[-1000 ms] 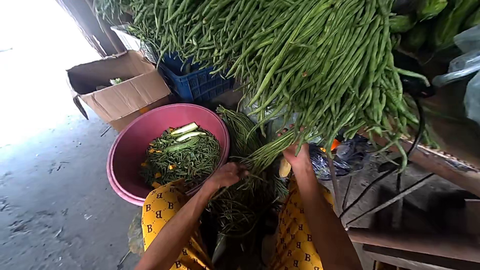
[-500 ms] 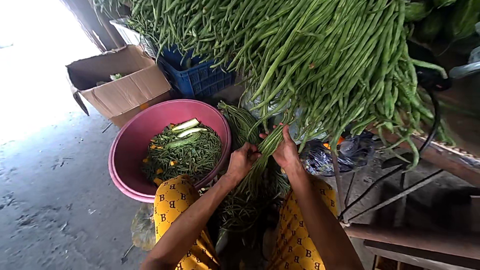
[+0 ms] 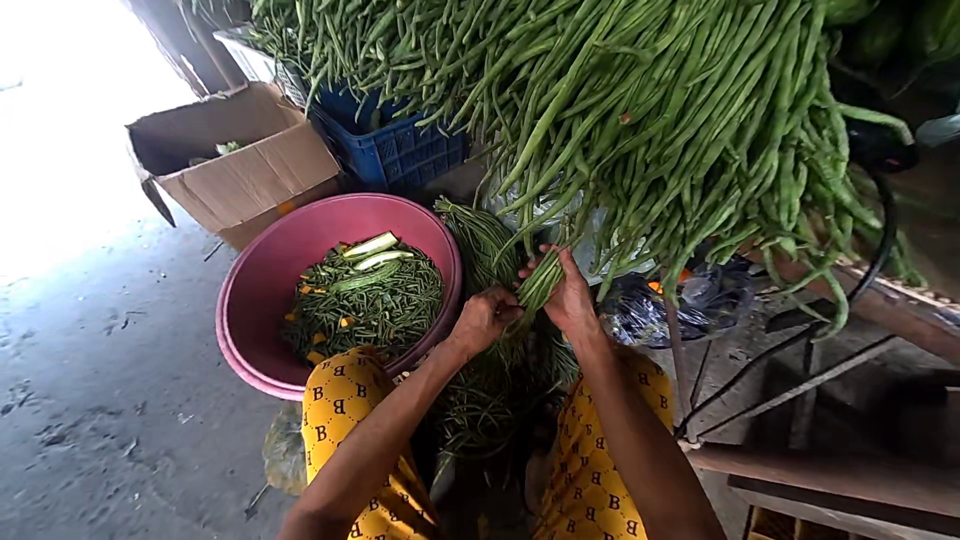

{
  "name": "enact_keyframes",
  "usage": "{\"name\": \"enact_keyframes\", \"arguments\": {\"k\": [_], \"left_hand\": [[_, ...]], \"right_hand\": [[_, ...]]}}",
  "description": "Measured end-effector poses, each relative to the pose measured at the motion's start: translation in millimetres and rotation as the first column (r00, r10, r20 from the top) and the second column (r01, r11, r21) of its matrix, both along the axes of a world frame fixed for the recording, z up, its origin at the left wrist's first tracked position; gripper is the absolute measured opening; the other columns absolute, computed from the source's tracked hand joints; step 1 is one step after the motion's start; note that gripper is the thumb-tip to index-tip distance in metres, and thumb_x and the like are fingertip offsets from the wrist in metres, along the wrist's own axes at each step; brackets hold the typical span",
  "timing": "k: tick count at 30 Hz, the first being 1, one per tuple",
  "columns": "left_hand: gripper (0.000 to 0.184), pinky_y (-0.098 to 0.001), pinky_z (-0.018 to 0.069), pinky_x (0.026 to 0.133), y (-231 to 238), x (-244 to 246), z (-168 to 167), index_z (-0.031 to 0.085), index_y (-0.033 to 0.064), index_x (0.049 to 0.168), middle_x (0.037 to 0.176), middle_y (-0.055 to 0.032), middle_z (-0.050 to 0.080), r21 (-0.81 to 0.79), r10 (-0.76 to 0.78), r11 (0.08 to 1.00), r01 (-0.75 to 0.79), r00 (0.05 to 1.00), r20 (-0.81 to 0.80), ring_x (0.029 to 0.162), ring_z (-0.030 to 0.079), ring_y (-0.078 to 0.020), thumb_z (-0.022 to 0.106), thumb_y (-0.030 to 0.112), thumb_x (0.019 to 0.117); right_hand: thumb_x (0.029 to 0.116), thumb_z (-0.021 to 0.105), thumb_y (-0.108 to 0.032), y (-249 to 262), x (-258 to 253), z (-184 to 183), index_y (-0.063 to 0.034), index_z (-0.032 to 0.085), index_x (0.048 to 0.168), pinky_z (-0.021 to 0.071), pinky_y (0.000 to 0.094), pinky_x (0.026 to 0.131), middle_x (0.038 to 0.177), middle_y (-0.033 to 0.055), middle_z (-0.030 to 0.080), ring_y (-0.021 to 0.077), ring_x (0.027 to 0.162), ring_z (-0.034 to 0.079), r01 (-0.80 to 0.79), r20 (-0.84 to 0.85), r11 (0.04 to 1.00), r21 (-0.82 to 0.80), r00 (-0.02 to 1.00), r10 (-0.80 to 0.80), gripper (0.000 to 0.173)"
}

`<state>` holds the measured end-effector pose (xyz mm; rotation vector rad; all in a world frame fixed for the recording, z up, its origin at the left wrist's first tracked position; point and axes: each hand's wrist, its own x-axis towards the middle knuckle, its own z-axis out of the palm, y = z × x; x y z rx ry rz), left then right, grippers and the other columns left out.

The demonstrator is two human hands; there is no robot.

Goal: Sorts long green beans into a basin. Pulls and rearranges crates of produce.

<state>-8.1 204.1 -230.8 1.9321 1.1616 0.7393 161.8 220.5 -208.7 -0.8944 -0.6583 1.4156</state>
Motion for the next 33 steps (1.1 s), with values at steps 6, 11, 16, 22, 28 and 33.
{"name": "enact_keyframes", "arguments": {"k": [6,11,16,22,28,33], "left_hand": [[0.028,-0.0462,0.0537,0.093,-2,3,-1,0.067,-0.0063,0.115,0.106,-0.0218,0.071,0.032,0.055,0.998,-0.054,0.997,-0.045,0.098,0.069,-0.0312,0.058,0.017,0.1024],[0.033,-0.0629,0.0480,0.100,-2,-14,8,0.059,-0.0023,0.132,0.124,-0.0291,0.065,-0.239,-0.166,0.970,0.034,0.814,-0.557,0.117,0.063,-0.0468,0.051,0.014,0.1046],[0.039,-0.0679,0.0461,0.099,-7,-27,-10,0.063,-0.0016,0.128,0.128,-0.0293,0.063,-0.351,-0.285,0.934,0.062,0.722,-0.631,0.120,0.060,-0.0491,0.068,0.021,0.0969],[0.031,-0.0451,0.0530,0.100,-9,-1,-3,0.072,-0.0020,0.118,0.115,-0.0189,0.073,0.098,0.054,0.994,-0.055,0.998,0.018,0.108,0.070,-0.0288,0.059,0.023,0.1040],[0.028,-0.0400,0.0554,0.087,3,1,7,0.069,-0.0019,0.115,0.101,-0.0142,0.071,-0.069,0.183,0.983,-0.172,0.964,0.194,0.090,0.067,-0.0198,0.070,0.019,0.0973],[0.024,-0.0320,0.0532,0.080,8,-8,15,0.060,-0.0016,0.121,0.094,-0.0069,0.065,-0.265,0.148,0.963,-0.051,0.922,0.359,0.083,0.061,-0.0104,0.053,0.016,0.1059]], "right_hand": [[0.1129,0.032,-0.037,-1,-4,3,-0.0106,0.056,0.121,0.0612,0.0335,0.075,0.093,0.0042,0.073,0.0173,0.085,0.073,-0.006,0.026,0.999,-0.032,1.000,0.006,0.036],[0.1114,0.036,-0.041,5,10,8,-0.0176,0.054,0.113,0.0586,0.0399,0.076,0.089,-0.0012,0.062,0.0141,0.079,0.065,0.200,-0.036,0.976,-0.083,0.978,-0.203,0.029],[0.1133,0.024,-0.038,-1,39,25,-0.0165,0.042,0.144,0.0494,0.0368,0.102,0.133,0.0033,0.057,0.0145,0.121,0.057,0.310,-0.160,0.951,0.001,0.939,-0.306,0.041],[0.1123,0.036,-0.030,5,10,2,-0.0099,0.052,0.131,0.0561,0.0350,0.082,0.109,0.0052,0.064,0.0156,0.095,0.065,0.146,0.083,0.985,-0.097,0.987,-0.138,0.032],[0.1104,0.044,-0.018,-5,-7,8,-0.0085,0.047,0.133,0.0575,0.0324,0.078,0.109,0.0076,0.069,0.0166,0.095,0.069,-0.038,0.225,0.997,-0.072,0.973,0.054,0.025],[0.1120,0.038,-0.028,-5,-8,1,-0.0090,0.052,0.131,0.0544,0.0277,0.084,0.100,0.0003,0.064,0.0081,0.091,0.063,-0.043,0.286,0.999,-0.003,0.957,0.042,0.030]]}}
